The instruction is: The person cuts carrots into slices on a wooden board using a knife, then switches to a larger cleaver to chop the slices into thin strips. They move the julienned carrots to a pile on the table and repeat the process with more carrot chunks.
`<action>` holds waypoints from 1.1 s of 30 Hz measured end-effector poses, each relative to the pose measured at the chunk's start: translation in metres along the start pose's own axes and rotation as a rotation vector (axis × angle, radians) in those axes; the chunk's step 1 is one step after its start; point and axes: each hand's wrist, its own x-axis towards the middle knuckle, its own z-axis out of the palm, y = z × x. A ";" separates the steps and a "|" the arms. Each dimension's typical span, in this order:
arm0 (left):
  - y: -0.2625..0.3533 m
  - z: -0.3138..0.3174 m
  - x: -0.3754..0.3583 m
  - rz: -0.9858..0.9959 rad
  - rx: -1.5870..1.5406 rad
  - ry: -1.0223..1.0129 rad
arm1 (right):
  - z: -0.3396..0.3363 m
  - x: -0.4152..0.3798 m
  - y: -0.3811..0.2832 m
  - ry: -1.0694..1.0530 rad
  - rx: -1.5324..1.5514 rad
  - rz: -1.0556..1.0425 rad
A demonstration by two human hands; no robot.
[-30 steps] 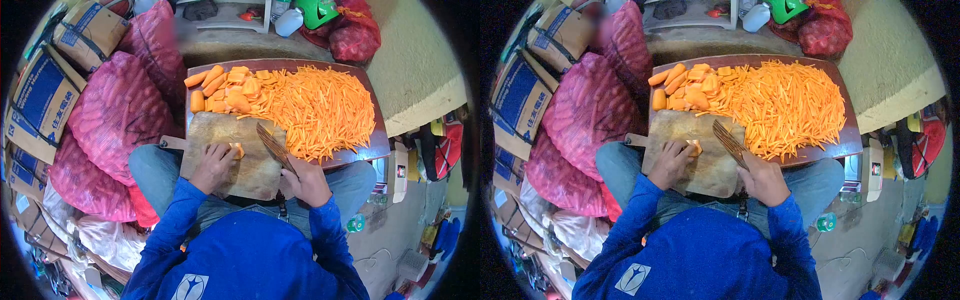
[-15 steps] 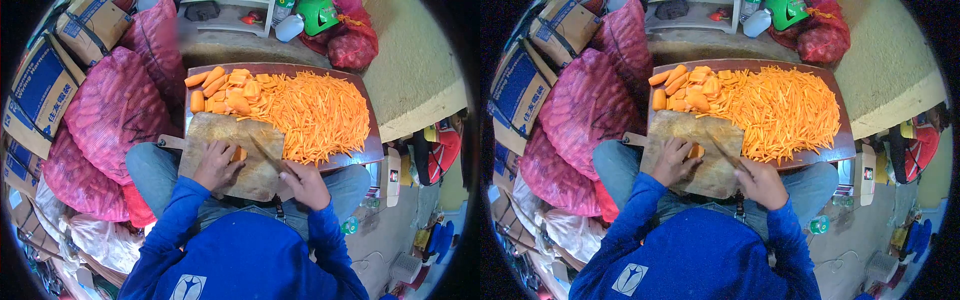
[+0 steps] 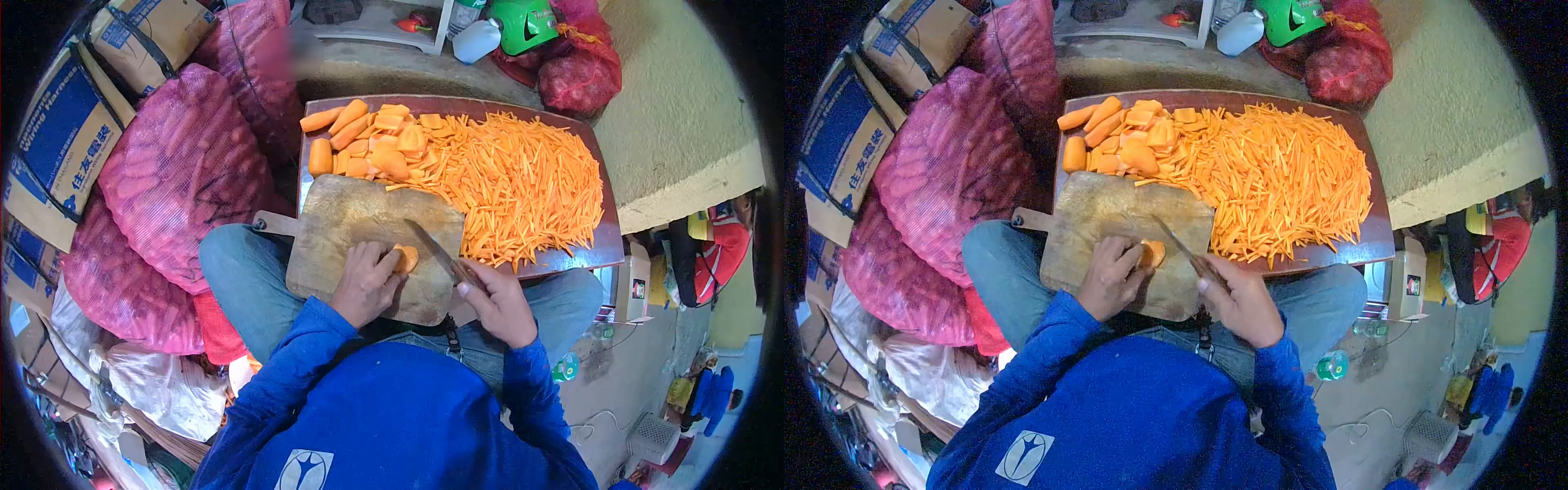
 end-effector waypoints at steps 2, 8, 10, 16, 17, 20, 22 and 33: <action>-0.006 0.000 -0.002 0.017 0.012 -0.025 | 0.009 -0.009 0.001 0.004 -0.012 -0.053; -0.011 0.002 0.004 0.070 -0.020 -0.027 | 0.013 -0.020 -0.009 -0.053 -0.020 -0.009; -0.002 -0.002 0.008 0.064 -0.034 -0.026 | 0.015 -0.019 -0.006 -0.048 -0.006 0.005; -0.011 -0.002 0.005 0.024 -0.037 -0.080 | 0.017 -0.011 -0.014 -0.045 -0.008 -0.006; -0.014 -0.001 0.005 0.021 -0.037 -0.079 | 0.016 -0.011 -0.015 -0.051 -0.020 0.008; -0.018 0.001 0.007 0.064 -0.078 -0.035 | 0.014 -0.013 -0.012 -0.050 -0.008 -0.018; -0.018 0.002 0.008 0.089 -0.107 0.046 | 0.014 -0.016 -0.011 -0.049 -0.019 -0.015; -0.008 0.000 -0.007 0.049 -0.022 0.046 | 0.015 -0.040 -0.008 -0.066 0.081 0.157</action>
